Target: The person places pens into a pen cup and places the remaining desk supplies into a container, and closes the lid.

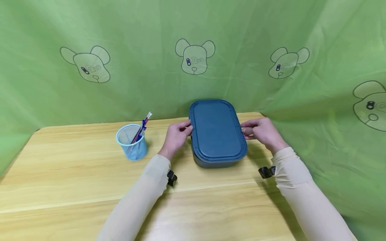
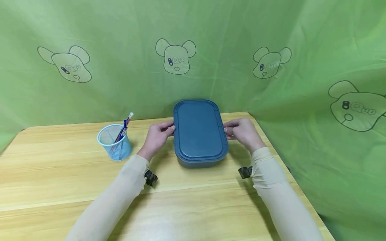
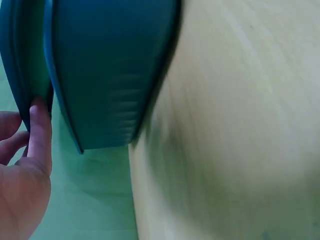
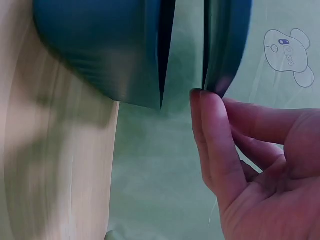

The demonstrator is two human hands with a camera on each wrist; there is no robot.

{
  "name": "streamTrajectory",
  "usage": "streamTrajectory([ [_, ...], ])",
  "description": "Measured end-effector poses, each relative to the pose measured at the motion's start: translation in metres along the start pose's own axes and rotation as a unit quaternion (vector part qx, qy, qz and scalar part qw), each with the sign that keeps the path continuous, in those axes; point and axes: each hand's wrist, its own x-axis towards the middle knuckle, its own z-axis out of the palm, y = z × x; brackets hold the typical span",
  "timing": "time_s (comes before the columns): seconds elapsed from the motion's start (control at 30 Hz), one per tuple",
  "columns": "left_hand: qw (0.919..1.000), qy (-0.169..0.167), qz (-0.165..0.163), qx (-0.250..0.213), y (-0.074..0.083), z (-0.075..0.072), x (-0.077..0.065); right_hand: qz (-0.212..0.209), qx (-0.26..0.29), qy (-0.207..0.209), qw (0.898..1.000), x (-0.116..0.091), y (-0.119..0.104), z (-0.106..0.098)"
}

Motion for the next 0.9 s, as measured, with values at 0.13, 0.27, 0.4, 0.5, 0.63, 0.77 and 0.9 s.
streamTrajectory([
  [0.13,0.9993,0.013,0.035,0.002,0.007,0.001,0.002,-0.024,0.004,0.021,0.999,-0.001,-0.003,-0.004],
  [0.27,0.9941,0.033,0.099,-0.030,0.013,0.000,0.004,-0.068,0.007,0.055,0.996,-0.003,-0.010,-0.005],
  [0.4,0.9856,0.037,0.156,-0.055,0.019,0.000,0.002,-0.099,0.050,0.096,0.989,-0.007,-0.016,-0.006],
  [0.5,0.9806,0.035,0.182,-0.064,0.023,0.001,0.000,-0.115,0.095,0.121,0.981,-0.008,-0.017,-0.006],
  [0.63,0.9744,0.034,0.212,-0.066,0.026,0.003,-0.002,-0.135,0.138,0.147,0.970,-0.009,-0.015,-0.005],
  [0.77,0.9676,0.034,0.244,-0.056,0.030,0.005,-0.002,-0.159,0.164,0.156,0.961,-0.009,-0.012,-0.005],
  [0.9,0.9654,0.031,0.256,-0.041,0.041,0.005,-0.010,-0.165,0.174,0.155,0.958,-0.010,-0.009,-0.005],
])
